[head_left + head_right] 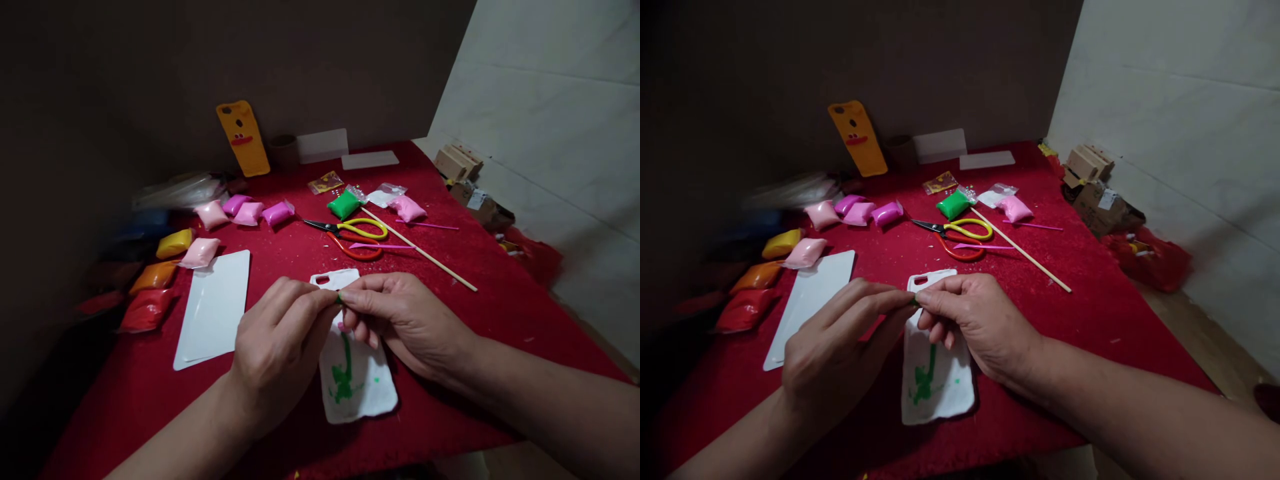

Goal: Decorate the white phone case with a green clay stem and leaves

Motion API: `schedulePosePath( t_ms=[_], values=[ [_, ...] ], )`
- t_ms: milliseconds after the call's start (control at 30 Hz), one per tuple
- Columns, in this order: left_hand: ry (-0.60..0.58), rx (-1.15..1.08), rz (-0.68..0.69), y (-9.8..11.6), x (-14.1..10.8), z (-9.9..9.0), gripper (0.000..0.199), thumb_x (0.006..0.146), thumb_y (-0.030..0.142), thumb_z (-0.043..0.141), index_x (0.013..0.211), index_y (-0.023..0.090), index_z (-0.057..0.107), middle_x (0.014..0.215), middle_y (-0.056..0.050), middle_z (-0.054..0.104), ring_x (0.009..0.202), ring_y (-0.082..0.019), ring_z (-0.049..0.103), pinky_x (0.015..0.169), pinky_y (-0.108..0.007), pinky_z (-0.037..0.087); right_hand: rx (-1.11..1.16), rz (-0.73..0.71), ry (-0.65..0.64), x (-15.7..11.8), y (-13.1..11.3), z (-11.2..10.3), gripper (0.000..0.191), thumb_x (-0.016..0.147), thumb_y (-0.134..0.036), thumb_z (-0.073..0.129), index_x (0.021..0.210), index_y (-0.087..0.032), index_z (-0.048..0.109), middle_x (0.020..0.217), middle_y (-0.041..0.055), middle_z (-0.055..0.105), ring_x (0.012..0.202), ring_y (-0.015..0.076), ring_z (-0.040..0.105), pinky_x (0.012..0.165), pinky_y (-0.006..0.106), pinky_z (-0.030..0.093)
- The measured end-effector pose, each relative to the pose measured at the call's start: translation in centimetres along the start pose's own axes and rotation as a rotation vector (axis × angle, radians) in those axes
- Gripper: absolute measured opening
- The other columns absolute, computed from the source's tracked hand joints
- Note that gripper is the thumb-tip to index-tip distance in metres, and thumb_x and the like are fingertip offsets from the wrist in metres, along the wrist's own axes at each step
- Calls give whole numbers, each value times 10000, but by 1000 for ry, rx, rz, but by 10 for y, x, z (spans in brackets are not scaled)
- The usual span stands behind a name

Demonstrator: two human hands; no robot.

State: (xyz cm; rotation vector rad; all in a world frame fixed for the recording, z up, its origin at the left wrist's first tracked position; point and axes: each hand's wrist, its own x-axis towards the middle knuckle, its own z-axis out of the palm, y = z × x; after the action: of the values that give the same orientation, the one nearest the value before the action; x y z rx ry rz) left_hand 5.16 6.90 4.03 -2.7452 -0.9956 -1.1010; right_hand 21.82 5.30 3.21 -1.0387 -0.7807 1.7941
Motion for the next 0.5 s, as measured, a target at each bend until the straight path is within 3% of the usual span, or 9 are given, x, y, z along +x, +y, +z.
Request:
schedulePosePath(
  t_ms=[233,500],
  values=[
    [18,-55,-24,0,0,-1,23,845,79,618,854,98,629,765,-34,642,718,-97,578,660,-200,453,4,-32,-23,-2,0,1,297,740,-368,701,617,-105,641,577,18,602,468,52,502,425,153,339],
    [-5,-28,-26,0,-1,0,52,855,97,621,896,100,653,796,-45,667,737,-110,593,688,-212,462,14,34,13,-3,-1,2,263,678,-349,756,673,-110,649,609,13,625,473,44,507,430,139,341]
  ],
)
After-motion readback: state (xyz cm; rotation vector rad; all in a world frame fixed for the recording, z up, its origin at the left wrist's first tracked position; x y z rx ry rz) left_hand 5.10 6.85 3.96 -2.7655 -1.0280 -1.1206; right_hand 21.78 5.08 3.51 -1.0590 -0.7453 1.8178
